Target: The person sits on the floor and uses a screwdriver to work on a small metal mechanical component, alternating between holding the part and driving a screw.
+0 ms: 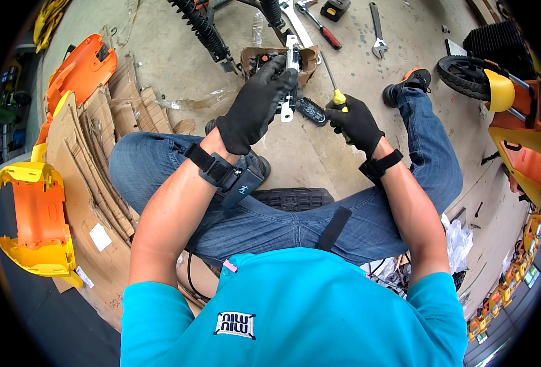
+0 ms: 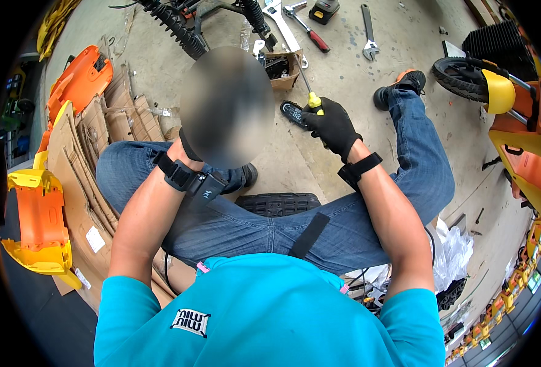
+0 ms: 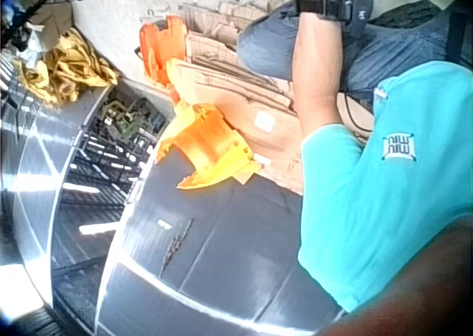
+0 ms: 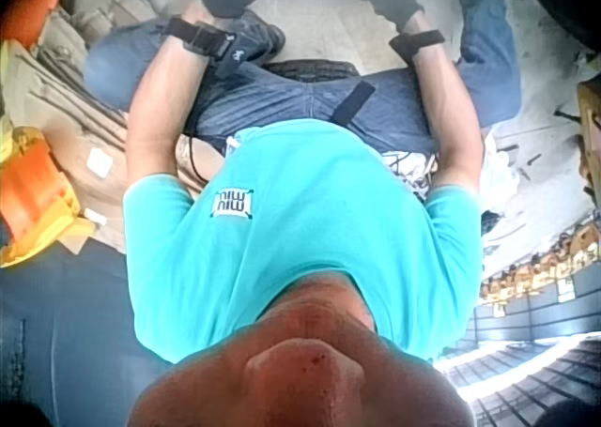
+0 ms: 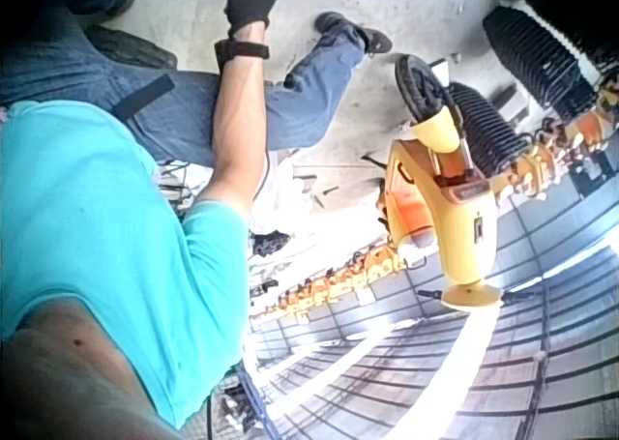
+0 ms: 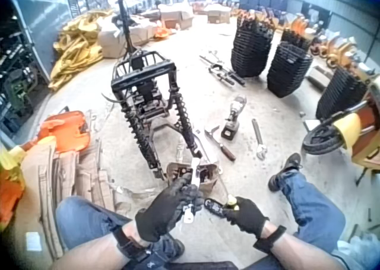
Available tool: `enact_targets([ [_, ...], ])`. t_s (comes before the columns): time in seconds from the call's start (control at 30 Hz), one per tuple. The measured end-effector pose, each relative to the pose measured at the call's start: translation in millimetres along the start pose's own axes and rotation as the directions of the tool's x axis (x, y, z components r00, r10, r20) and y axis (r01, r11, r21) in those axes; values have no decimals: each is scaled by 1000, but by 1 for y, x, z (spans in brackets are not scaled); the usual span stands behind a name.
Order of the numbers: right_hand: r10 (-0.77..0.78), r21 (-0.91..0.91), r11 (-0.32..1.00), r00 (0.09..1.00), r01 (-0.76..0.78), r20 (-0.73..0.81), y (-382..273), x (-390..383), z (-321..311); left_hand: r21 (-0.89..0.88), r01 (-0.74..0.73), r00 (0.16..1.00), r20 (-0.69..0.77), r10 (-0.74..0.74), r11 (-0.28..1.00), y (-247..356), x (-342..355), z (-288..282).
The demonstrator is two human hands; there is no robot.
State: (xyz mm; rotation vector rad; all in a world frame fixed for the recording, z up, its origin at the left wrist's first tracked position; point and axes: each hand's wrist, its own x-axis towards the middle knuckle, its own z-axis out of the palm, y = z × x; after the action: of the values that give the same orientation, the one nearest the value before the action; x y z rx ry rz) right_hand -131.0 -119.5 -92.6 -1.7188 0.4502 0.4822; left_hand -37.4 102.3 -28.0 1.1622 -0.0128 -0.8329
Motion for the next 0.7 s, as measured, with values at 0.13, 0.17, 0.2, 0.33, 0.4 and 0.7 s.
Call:
enact_targets([
  [0.13,-17,90,996,999,21,-40,-9,-1,-9,38,-21,1000,16,21,999,0,0,-4],
  [0.17,-30,119,992,998,37,-55,-9,-2,-12,20,-33,999,28,32,999,2,-1,-5],
  [0.2,-42,148,988,997,52,-69,-12,-2,-13,3,-43,998,41,43,999,3,-1,-5],
  [0.33,-61,193,978,996,74,-71,-27,-12,-22,-136,-24,1000,-9,23,990,15,-1,-3],
  [0.4,-175,125,974,980,186,-99,-32,-17,-25,-129,-48,999,6,50,990,17,2,-9],
  [0.7,-205,177,951,946,253,-253,-70,-51,-57,-65,-151,989,-16,150,986,30,5,-23],
])
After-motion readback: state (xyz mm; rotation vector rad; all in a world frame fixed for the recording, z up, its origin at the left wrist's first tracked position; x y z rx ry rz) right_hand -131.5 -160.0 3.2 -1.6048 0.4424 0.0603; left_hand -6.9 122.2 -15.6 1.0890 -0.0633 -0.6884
